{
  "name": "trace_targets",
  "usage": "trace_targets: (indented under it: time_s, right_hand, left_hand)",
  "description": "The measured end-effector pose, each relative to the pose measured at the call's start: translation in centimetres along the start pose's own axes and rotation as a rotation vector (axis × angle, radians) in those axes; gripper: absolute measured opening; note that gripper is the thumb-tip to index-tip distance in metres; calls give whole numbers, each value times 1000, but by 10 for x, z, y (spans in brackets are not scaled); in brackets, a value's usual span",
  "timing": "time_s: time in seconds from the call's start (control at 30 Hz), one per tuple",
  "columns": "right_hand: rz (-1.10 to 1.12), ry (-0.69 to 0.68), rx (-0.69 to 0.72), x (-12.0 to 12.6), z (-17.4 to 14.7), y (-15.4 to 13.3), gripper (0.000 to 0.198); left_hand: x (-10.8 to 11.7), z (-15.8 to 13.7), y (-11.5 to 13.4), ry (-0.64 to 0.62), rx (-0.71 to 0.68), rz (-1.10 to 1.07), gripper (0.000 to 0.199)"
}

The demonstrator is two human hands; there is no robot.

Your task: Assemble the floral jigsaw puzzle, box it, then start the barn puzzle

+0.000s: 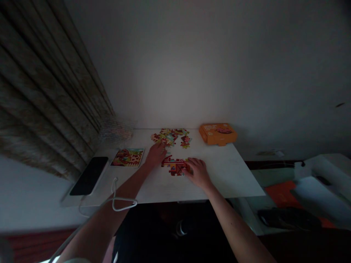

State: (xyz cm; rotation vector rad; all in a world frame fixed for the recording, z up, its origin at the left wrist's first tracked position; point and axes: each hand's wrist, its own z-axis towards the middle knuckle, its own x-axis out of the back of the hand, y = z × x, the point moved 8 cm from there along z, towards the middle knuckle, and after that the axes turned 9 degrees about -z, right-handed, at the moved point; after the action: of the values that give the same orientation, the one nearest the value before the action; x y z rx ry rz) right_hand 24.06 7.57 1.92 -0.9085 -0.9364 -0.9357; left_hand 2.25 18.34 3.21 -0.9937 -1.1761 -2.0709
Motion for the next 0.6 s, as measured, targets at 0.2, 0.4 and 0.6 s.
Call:
trace_targets:
  time_s: [0.2,0.4,0.6]
  right_hand:
    - [37,-20,16,2,2,-1,42]
    - [61,-11,12,1,2,0,41]
    - [66,-4,-7,2,3,-2,40]
  left_hand:
    - [-28,40,17,-73,1,46,34]
    - [-30,41,5,-129,38,202,43]
    - [-5,36,-39,-129,285,329,48]
